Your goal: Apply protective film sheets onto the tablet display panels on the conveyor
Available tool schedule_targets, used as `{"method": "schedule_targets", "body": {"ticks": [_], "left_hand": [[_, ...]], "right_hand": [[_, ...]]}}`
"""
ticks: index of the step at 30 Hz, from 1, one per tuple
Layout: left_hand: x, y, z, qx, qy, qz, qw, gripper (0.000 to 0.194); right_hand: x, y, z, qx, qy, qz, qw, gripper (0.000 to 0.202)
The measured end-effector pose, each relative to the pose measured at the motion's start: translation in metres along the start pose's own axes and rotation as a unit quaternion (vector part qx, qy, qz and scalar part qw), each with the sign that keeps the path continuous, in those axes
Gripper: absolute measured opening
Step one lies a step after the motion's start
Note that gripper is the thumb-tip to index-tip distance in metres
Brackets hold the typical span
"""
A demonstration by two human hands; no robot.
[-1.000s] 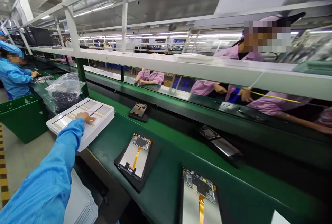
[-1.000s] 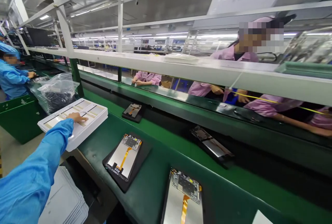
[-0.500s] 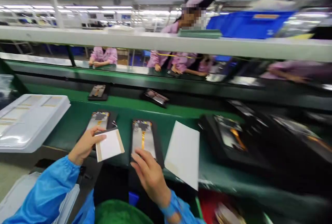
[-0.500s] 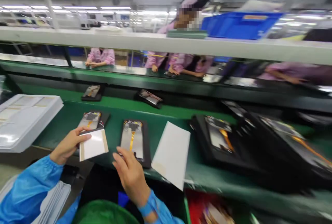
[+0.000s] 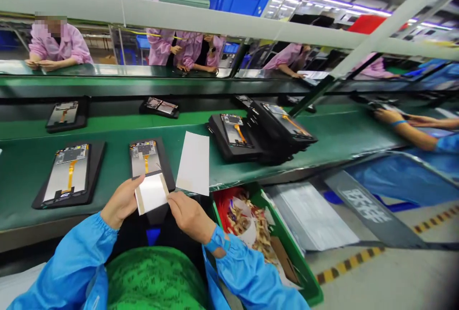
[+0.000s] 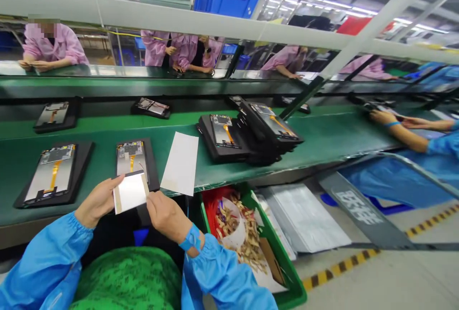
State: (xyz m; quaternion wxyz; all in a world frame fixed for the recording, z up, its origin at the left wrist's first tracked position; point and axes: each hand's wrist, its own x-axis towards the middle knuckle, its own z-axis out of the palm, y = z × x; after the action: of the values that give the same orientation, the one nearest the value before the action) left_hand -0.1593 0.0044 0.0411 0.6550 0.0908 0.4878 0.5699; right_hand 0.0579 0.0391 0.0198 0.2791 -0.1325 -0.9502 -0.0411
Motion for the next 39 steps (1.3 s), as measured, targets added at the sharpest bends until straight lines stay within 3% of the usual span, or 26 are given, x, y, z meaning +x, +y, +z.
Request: {"method": "schedule_targets", "body": {"ticks": [3,5,8,10,12,14,17,25,31,33,35,37,39], "left_hand": [[-0.007,0.002,0.003,0.017,-0.082,-0.009,0.996,0.044],[-0.012,0.003,0.002,0.038,-0.138,-0.044,0.989,0.047],[-0.016,0.001,0.002,0.039,-0.177,-0.095,0.979,0.046],[-0.011,-0.003,0.004,0.007,-0.161,-0.094,0.982,0.044],[-0.002,-0.007,0.007,-0.037,-0.127,-0.075,0.988,0.041],[0.006,-0.011,0.01,-0.068,-0.103,-0.065,0.99,0.039],[0.013,-0.014,0.014,-0.079,-0.093,-0.064,0.991,0.039],[0.011,-0.017,0.024,-0.066,-0.079,-0.042,0.994,0.034],[0.011,-0.027,0.034,-0.062,-0.104,-0.058,0.991,0.034],[0.006,-0.032,0.041,-0.059,-0.155,-0.089,0.982,0.036],[0.0,-0.037,0.048,-0.067,-0.22,-0.14,0.963,0.042],[-0.007,-0.042,0.054,-0.09,-0.261,-0.183,0.943,0.048],[-0.009,-0.046,0.056,-0.113,-0.271,-0.207,0.933,0.054]], "right_hand": [[-0.003,0.015,-0.003,0.068,0.02,0.028,0.997,0.019],[-0.005,0.033,-0.014,0.128,0.075,0.137,0.979,0.016],[-0.006,0.055,-0.035,0.106,0.199,0.375,0.899,0.01],[-0.004,0.052,-0.04,0.07,0.24,0.43,0.868,0.011],[-0.001,0.033,-0.036,0.081,0.205,0.361,0.906,0.014],[0.003,0.006,-0.025,0.112,0.115,0.233,0.959,0.02],[0.009,-0.024,-0.015,0.119,0.014,0.1,0.988,0.024],[0.019,-0.023,-0.035,0.002,-0.056,-0.004,0.998,0.02],[0.012,-0.028,-0.024,0.001,-0.041,-0.003,0.999,0.022],[0.006,-0.02,-0.022,0.057,0.007,0.073,0.996,0.021],[-0.012,-0.002,-0.028,0.102,0.078,0.225,0.966,0.016],[-0.05,0.025,-0.04,0.072,0.159,0.409,0.895,0.014],[-0.106,0.052,-0.055,-0.032,0.209,0.559,0.802,0.021]]}}
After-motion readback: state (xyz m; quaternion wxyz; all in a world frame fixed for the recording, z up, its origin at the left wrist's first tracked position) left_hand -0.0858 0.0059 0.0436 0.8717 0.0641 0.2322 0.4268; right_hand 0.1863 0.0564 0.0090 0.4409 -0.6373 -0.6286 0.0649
